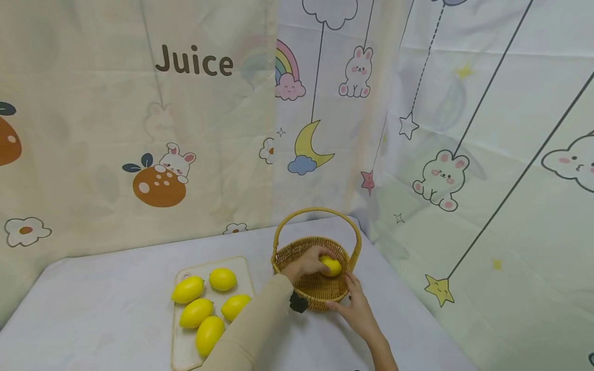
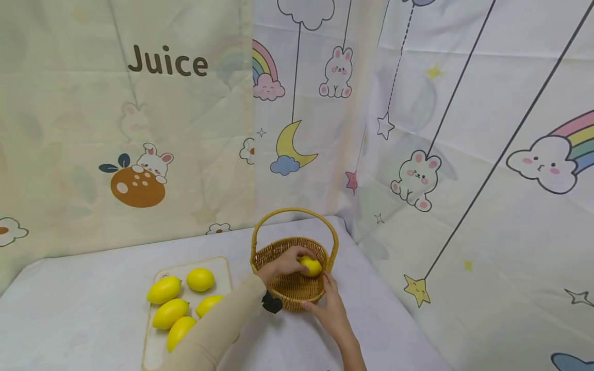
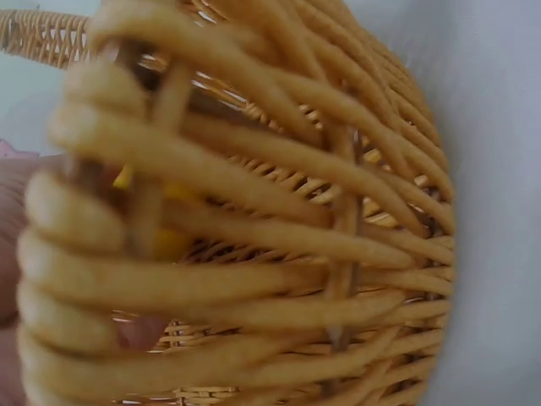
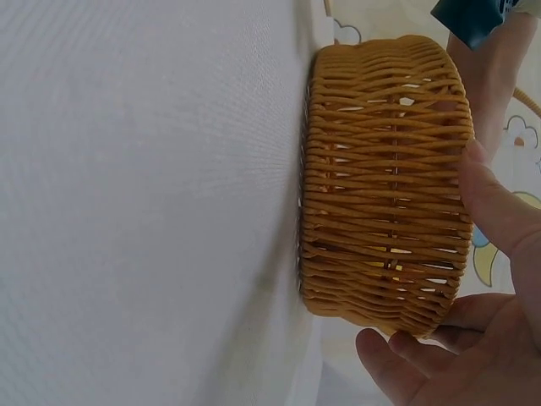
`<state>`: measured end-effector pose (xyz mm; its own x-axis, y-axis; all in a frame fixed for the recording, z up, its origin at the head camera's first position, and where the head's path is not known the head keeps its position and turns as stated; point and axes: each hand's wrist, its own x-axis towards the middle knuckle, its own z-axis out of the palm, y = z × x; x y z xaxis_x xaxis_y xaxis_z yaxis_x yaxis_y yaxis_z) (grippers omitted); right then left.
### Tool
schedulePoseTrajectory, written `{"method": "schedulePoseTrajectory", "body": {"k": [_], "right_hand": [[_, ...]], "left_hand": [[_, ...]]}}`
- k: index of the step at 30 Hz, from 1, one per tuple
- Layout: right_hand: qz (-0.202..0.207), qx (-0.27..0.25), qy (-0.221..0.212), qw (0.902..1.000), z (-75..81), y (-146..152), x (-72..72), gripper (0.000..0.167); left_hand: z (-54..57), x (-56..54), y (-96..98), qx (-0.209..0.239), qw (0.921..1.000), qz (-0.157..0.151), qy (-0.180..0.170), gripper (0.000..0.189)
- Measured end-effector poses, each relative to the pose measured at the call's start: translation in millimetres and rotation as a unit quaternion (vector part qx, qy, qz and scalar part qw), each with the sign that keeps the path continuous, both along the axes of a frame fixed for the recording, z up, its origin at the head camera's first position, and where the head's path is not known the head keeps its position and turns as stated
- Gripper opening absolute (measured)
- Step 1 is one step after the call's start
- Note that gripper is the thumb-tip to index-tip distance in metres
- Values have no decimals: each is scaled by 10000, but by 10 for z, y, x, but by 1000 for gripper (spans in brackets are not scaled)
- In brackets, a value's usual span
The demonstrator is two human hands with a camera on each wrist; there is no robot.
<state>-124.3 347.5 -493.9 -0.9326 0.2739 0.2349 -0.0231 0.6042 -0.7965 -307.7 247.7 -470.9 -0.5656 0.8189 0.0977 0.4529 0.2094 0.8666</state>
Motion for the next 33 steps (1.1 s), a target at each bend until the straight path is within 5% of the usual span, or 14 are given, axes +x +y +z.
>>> {"method": "schedulePoseTrajectory", "body": {"k": [18,33], "right_hand": [[82,67,103,9999,-37,-30,-18,91],[103,28,-93,9999,-12,12,0,96]], "left_hand": [[37,126,-110,-172,9982,-427,380,12],[263,23,-774,940,9836,-1125,1048,15]]}}
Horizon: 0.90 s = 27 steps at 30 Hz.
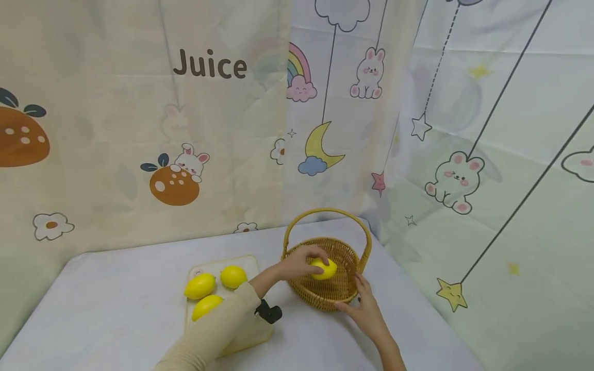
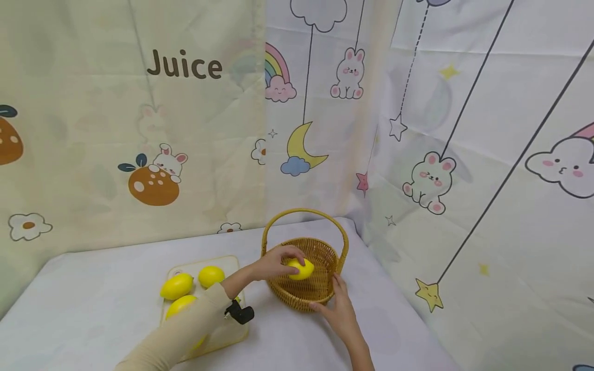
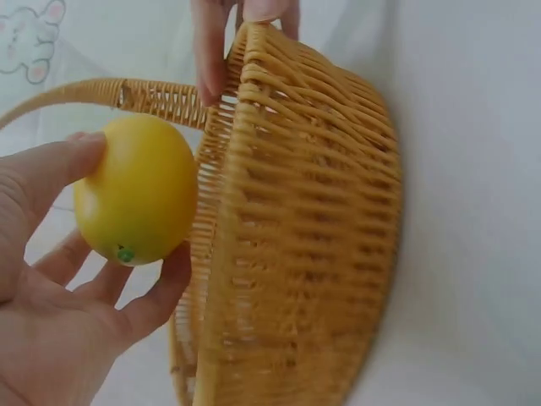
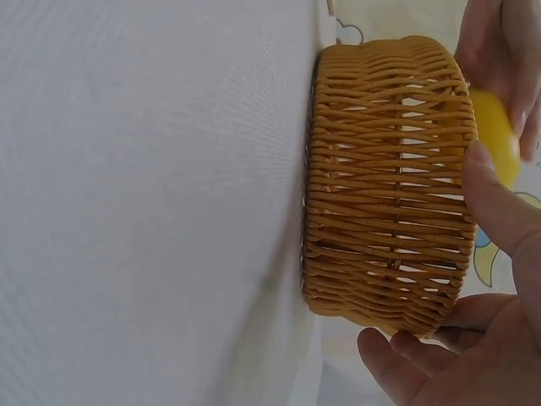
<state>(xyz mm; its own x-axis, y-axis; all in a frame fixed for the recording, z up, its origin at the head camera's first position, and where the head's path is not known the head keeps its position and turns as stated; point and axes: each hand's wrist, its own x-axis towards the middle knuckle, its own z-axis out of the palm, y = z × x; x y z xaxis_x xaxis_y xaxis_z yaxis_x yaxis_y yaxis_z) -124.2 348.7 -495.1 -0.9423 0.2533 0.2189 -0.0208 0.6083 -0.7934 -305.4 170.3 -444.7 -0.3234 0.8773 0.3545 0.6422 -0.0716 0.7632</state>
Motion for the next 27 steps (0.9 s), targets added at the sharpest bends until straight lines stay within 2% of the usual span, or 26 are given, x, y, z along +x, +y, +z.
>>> {"method": "schedulePoseTrajectory", "body": {"k": [2,3,6,11,20,24,27], "right_hand": [[1,31,-8,10000,6,-9,-1,96],[-5,42,-14,10000,12,-15,2,95],[-21,90,-28,10000,20,-17,6,96],[-14,90,-125,9999,23,-25,0,97],[3,73,-213,9997,7,-37,2,98],[28,130,-173,9998,20,-35,-2,98],[39,177,-167,9997,30,-34,-6,98]], "left_hand": [[-8,-9,-132,68,10000,-21,-50,15],[25,15,-209,75,10000,-20,-61,15],[30,-11,-386,129,9999,-53,-92,16],[47,-62,-640,131,9999,63,-93,14],[115,-42,-1193,289,9978,376,-472,14],[126,-31,-1514,382,9961,549,-571,15],[109,-9,-1791,340,9940,823,-641,15]]}}
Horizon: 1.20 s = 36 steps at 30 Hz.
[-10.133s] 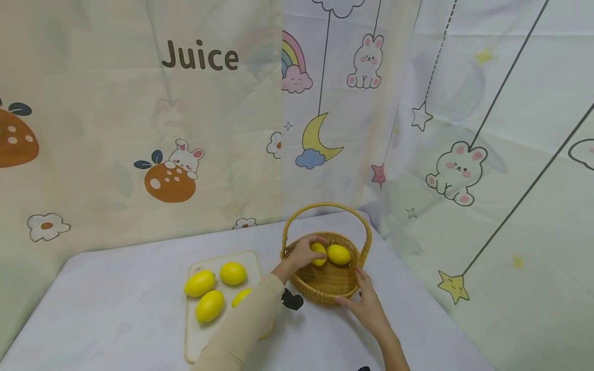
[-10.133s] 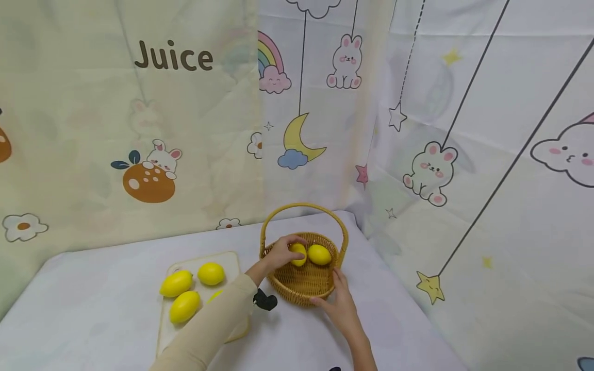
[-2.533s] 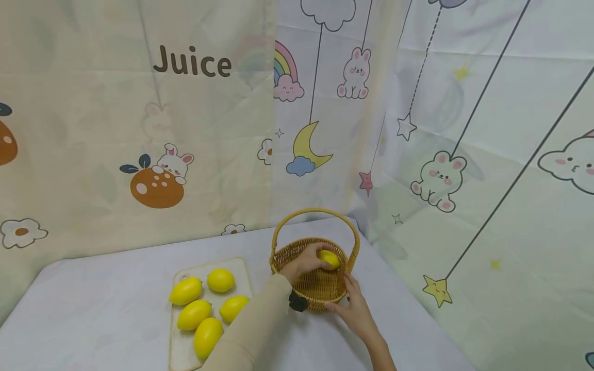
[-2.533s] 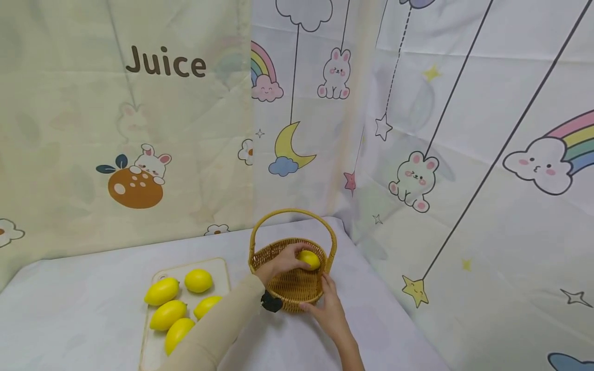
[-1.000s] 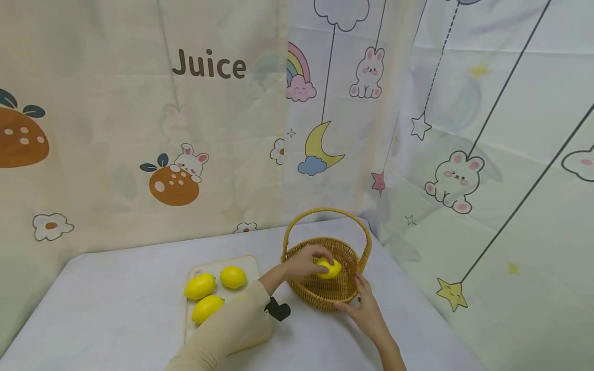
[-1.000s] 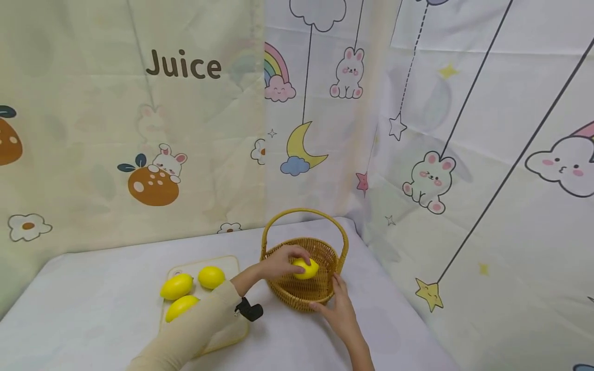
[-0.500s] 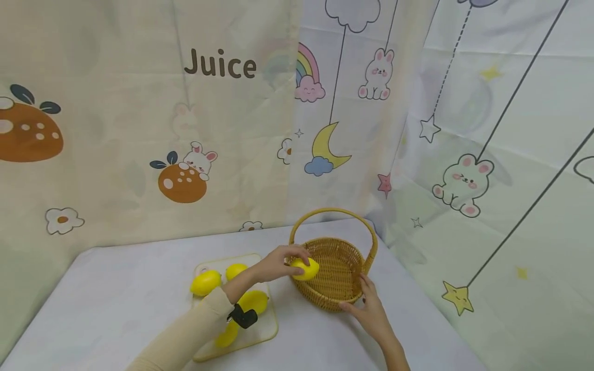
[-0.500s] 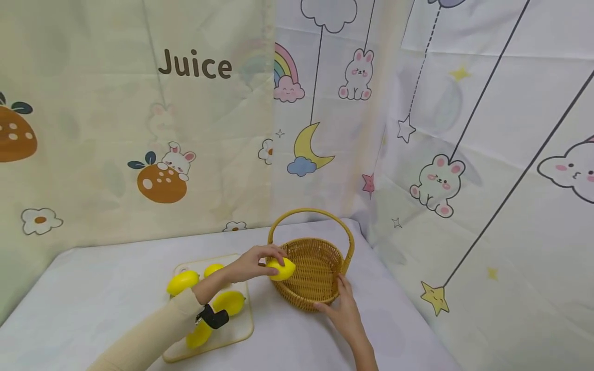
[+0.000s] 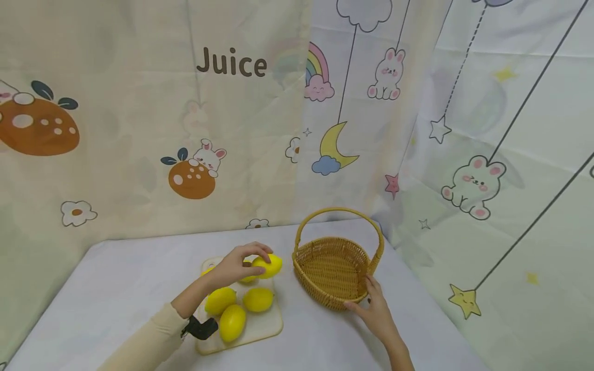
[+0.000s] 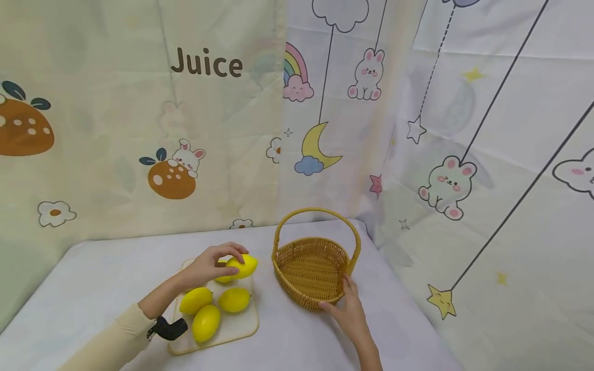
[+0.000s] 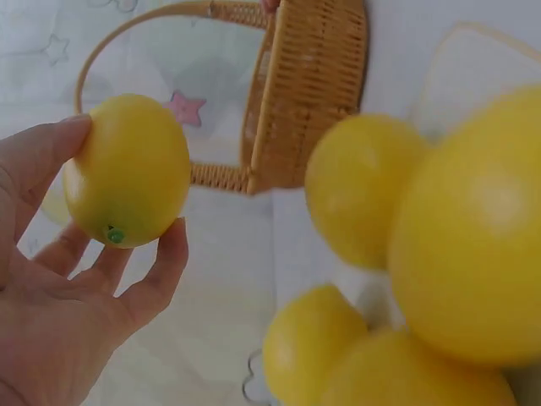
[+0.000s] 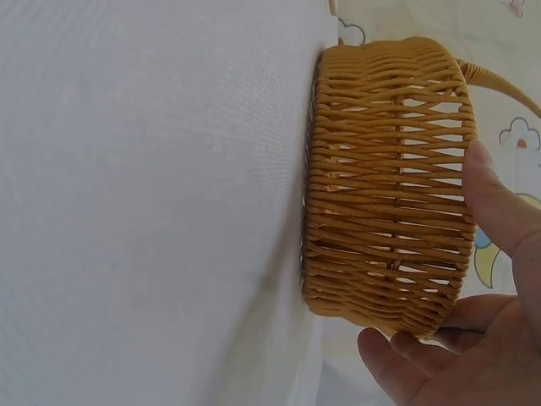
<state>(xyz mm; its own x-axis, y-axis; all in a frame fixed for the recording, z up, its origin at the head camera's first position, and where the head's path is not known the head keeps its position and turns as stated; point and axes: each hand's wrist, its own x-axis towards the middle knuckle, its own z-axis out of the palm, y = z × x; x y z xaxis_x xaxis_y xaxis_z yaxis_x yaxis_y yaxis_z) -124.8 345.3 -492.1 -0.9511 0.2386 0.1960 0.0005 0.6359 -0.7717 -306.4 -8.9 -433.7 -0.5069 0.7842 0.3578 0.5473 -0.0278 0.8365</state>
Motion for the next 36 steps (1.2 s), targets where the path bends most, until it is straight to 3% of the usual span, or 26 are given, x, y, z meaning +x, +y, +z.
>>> {"method": "schedulePoseTrajectory", "body": {"k": [7,16,24,36], "right_hand": [[-32,48,-128,9999,21,11,9,99],[30,-24,-153,9999,35,25,2,99],[73,-18,-213,9997,17,18,-9,100],[67,109,-111,9999,-5,28,-27,100]], "left_hand": [[-113,74,-569,-146,9967,773,175,14],[-304,278,-1073,-327,9934,1075,-215,14],[-483,414,-1391,-399,9942,777,-635,16],[-780,614,-1475,-162,9926,659,-1006,20]]}}
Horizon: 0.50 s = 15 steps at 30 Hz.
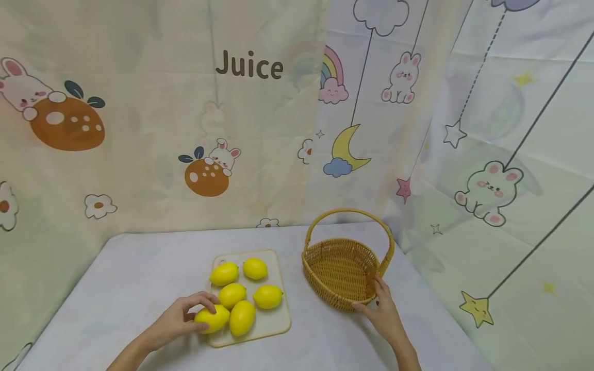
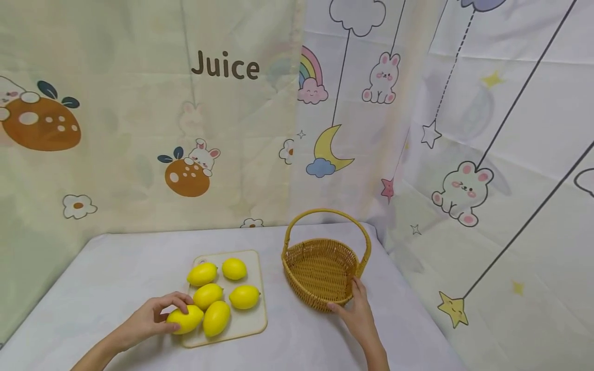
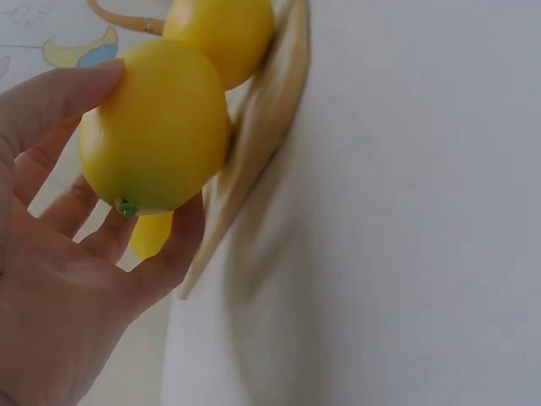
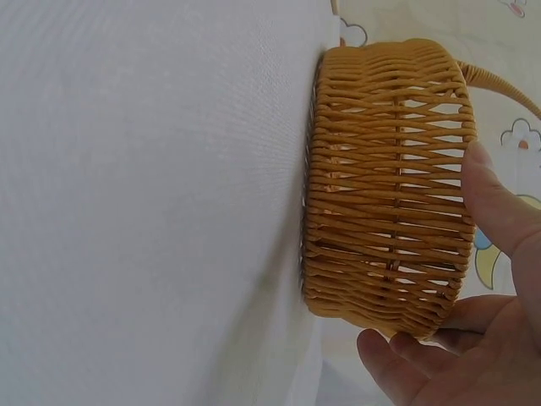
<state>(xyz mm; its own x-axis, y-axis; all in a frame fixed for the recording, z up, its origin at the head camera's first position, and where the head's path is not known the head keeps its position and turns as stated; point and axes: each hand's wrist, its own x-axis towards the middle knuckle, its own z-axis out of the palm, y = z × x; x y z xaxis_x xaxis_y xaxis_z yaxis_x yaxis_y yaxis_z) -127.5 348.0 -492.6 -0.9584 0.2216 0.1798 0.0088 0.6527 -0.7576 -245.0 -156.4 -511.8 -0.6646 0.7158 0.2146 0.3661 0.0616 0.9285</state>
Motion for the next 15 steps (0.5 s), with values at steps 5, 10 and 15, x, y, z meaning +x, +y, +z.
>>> {"method": "schedulePoseTrajectory", "body": {"k": [5,10,15], "right_hand": [[4,15,-113,9999,20,9,3,101],[-9,-18,-174,9998,27,2,11,101],[-10,-31,-169,9999,39,-12,17,101]], "left_hand": [[-82,44,46,-46,9996,209,-171,34],[-118,94,74,-45,9994,326,-57,41],[-120,121,87,-9,9988,498,37,44]]}}
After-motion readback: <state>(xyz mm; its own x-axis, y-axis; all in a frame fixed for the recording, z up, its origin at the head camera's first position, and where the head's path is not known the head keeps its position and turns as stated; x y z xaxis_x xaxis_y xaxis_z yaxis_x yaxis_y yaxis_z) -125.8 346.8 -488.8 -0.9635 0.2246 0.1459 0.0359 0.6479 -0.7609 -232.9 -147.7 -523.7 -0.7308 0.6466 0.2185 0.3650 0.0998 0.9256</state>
